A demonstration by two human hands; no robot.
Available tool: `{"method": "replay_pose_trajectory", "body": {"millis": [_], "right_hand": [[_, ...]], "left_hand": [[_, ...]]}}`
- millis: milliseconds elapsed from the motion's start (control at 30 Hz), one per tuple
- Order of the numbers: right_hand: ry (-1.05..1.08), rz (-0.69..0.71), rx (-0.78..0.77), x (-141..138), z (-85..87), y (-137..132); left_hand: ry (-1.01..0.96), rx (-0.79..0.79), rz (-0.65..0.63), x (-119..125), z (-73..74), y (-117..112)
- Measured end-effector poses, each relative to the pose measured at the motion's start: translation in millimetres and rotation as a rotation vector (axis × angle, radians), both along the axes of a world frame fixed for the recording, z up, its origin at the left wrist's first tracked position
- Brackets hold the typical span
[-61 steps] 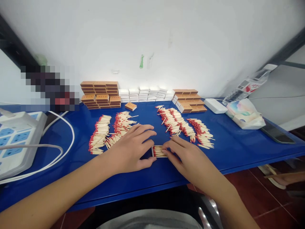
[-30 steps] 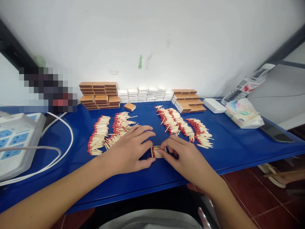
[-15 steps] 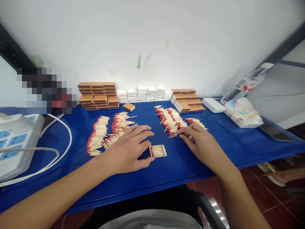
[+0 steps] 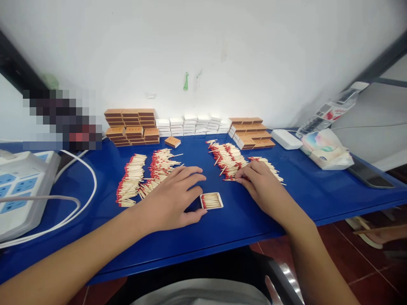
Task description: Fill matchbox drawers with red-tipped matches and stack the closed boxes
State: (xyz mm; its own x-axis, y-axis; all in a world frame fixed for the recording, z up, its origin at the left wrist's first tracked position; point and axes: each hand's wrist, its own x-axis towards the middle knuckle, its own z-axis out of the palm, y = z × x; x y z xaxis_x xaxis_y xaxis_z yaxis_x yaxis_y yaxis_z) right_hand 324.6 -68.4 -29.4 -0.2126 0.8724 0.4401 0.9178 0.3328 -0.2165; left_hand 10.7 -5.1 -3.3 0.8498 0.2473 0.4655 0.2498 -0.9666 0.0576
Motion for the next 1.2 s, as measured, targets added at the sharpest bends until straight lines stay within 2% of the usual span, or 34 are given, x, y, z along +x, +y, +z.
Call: {"method": "replay_pose_trajectory", "body": {"millis": [200, 400, 600, 1067, 1200], "right_hand": [[-0.029, 0.019, 0.045, -12.9, 7.3, -9.7], [-0.047, 0.097, 0.055, -49.8, 24.6, -28.2], [-0.067, 0.13, -0.032, -84.9, 16.6, -34.7], [-0.104, 0.111, 0.003, -92.5, 16.0, -33.1], [-0.03, 0.141, -0.033, -86.9, 21.2, -34.7]], "left_hand": [[-0.004, -0.001, 0.001, -0.3, 0.3, -0.1], [-0.007, -0.003, -0.005, 1.2, 0.5, -0.6], [-0.009, 0.005, -0.008, 0.6, 2.7, -1.4], [0.003, 0.0, -0.002, 0.4, 1.3, -1.8], [-0.004, 0.003, -0.004, 1.0, 1.1, -1.3]]}}
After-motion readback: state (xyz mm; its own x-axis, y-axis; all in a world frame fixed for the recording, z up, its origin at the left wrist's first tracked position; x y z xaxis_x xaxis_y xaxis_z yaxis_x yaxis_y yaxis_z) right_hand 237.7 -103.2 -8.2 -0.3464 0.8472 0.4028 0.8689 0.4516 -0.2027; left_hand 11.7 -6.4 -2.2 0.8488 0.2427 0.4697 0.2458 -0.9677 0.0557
